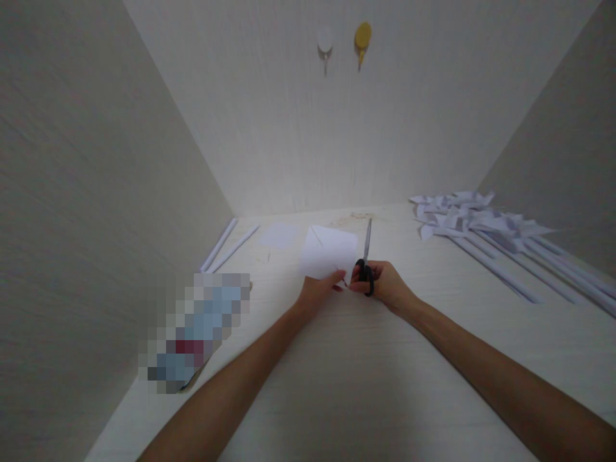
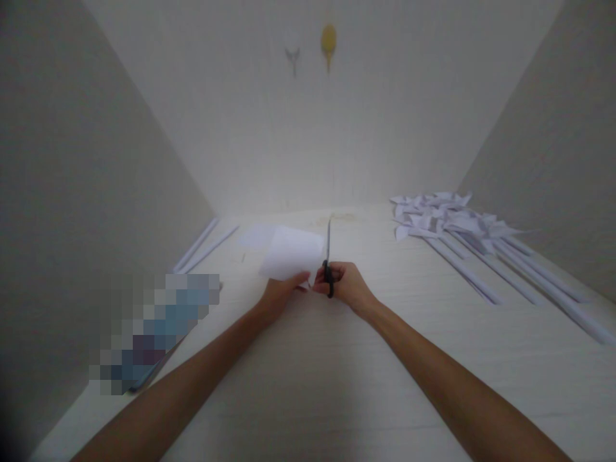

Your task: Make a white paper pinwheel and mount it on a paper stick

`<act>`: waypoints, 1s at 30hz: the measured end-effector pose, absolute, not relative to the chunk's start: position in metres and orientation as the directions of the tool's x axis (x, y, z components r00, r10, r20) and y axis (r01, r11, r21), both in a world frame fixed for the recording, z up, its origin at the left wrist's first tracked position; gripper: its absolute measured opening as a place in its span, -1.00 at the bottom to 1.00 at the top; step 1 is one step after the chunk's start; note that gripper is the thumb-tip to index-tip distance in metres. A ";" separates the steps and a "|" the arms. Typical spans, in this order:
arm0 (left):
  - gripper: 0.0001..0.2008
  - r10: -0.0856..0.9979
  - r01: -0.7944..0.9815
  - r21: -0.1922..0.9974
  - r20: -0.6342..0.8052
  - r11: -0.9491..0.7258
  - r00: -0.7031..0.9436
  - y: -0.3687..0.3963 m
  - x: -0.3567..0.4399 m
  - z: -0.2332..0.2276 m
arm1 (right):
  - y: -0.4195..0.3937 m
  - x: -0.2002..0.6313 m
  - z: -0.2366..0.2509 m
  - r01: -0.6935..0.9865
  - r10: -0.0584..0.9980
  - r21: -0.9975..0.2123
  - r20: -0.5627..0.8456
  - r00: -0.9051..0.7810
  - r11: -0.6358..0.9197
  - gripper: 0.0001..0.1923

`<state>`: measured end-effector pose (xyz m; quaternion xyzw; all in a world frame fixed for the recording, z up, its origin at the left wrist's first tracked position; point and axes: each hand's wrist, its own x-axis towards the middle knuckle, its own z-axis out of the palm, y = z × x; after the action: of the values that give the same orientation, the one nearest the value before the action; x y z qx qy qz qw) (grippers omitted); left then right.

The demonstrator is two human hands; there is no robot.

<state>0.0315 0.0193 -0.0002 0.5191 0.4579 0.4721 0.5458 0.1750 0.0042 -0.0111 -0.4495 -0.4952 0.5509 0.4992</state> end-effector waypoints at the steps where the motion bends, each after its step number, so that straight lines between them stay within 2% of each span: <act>1: -0.88 0.991 -0.026 0.999 -0.018 0.022 0.129 0.019 0.031 -0.001 | 0.004 0.175 -0.011 -0.106 0.995 -0.994 -0.010 -0.096 -0.020 -0.74; 6: -0.85 0.984 0.029 1.000 0.001 -0.007 0.177 0.019 0.029 -0.002 | 0.004 0.172 -0.011 -0.094 1.000 -0.996 0.006 -0.028 0.003 -0.75; 8: -0.83 0.978 -0.069 0.997 0.051 -0.038 0.202 0.020 0.028 0.000 | 0.004 0.171 -0.012 -0.080 0.999 -0.996 0.036 0.018 0.038 -0.76; 12: -0.76 0.981 -0.401 0.915 0.111 -0.037 0.162 0.027 0.025 0.004 | 0.005 0.171 -0.013 -0.043 0.988 -0.995 0.088 0.125 0.094 -0.75; 15: -0.77 0.989 -0.492 0.871 0.087 -0.017 0.119 0.032 0.023 0.003 | 0.007 0.171 -0.016 -0.043 0.988 -0.994 0.092 0.121 0.098 -0.74; 19: -0.82 0.995 -0.498 0.867 0.025 0.030 0.102 0.035 0.022 -0.001 | 0.009 0.172 -0.018 -0.151 0.984 -0.984 0.068 0.165 0.094 -0.73; 24: -0.81 0.984 -0.478 0.870 -0.040 0.119 0.171 0.033 0.022 -0.003 | 0.011 0.177 -0.013 -0.411 0.961 -0.906 -0.017 0.277 0.102 -0.73; 27: -0.74 0.967 -0.412 0.899 -0.043 0.147 0.251 0.029 0.024 -0.003 | 0.012 0.179 -0.011 -0.496 0.954 -0.859 -0.032 0.300 0.127 -0.77; 30: -0.64 0.963 -0.346 0.933 0.001 0.096 0.270 0.026 0.026 -0.004 | 0.013 0.179 -0.012 -0.511 0.953 -0.849 -0.032 0.301 0.133 -0.77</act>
<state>0.0256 0.0257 -0.0043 0.4515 0.3417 0.4983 0.6566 0.1795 0.0126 -0.0116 -0.4004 -0.2760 0.5226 0.7003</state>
